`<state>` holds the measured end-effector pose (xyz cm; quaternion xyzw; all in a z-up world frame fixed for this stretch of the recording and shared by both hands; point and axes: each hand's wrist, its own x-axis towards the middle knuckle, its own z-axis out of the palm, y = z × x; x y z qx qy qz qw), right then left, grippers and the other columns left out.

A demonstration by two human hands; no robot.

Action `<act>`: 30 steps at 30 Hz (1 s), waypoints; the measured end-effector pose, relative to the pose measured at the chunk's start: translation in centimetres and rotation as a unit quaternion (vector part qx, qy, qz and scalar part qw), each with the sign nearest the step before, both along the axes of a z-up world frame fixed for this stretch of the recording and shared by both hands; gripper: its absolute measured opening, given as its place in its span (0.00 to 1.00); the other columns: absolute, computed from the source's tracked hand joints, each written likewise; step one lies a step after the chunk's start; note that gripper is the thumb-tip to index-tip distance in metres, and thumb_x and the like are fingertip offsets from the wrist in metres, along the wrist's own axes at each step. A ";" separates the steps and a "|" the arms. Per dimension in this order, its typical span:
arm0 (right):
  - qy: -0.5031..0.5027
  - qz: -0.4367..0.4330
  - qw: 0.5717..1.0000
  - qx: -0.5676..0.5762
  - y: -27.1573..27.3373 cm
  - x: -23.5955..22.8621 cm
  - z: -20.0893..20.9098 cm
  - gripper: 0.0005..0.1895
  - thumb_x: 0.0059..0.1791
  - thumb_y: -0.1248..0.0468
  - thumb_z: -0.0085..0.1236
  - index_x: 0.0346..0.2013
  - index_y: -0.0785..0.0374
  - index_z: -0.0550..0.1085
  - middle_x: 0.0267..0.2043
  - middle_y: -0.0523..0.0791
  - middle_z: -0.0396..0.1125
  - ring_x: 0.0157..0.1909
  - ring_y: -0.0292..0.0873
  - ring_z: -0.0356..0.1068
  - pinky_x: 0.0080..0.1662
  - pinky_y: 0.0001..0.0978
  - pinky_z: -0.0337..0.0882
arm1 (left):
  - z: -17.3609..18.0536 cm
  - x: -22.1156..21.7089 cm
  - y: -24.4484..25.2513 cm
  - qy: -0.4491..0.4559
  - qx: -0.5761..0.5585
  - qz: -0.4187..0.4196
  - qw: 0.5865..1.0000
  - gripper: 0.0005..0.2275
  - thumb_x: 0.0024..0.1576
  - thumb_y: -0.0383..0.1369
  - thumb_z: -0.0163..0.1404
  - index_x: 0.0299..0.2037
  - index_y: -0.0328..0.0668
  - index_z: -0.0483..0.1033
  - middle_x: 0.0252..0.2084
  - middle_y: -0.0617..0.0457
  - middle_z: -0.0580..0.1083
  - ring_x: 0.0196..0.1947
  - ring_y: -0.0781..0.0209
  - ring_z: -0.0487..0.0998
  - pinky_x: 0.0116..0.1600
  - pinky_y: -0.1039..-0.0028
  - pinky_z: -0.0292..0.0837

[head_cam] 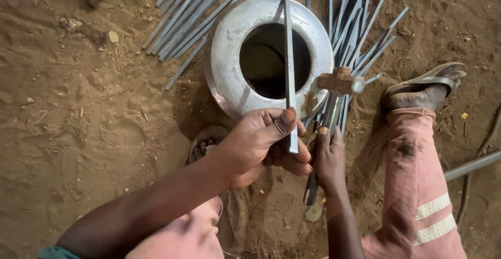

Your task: The person sits on the ground and repeatedly strikes the end of metal rods with a hammer against a metal ring to sharpen them. The person handles the rods one at a time, rotating them to shape the tip.

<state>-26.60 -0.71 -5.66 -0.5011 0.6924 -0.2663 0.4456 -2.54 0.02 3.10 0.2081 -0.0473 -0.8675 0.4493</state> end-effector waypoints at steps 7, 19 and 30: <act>-0.035 -0.007 0.999 0.016 -0.1 0.0 -0.2 0.15 0.60 0.53 0.39 0.47 0.61 0.67 0.33 0.41 0.67 0.32 0.33 0.66 0.32 0.27 0.71 | 0.8 -0.1 -0.3 0.051 -0.001 0.027 0.998 0.18 0.68 0.42 0.47 0.47 0.27 0.71 0.33 0.39 0.79 0.32 0.48 0.84 0.41 0.57 0.84; -0.138 0.011 0.990 -0.013 0.4 -0.4 -0.4 0.17 0.60 0.51 0.42 0.55 0.61 0.65 0.41 0.40 0.68 0.39 0.33 0.69 0.38 0.26 0.73 | 1.9 -0.7 -0.8 -0.014 0.005 0.027 1.000 0.17 0.68 0.40 0.47 0.42 0.27 0.74 0.31 0.41 0.79 0.29 0.51 0.83 0.39 0.61 0.83; -0.132 -0.052 0.989 0.046 0.3 0.0 -0.8 0.15 0.60 0.50 0.40 0.46 0.59 0.64 0.23 0.40 0.59 0.20 0.34 0.58 0.23 0.28 0.61 | -9.7 1.0 -0.1 -0.260 0.102 0.069 0.958 0.19 0.64 0.45 0.51 0.34 0.31 0.76 0.22 0.49 0.76 0.17 0.59 0.78 0.23 0.69 0.76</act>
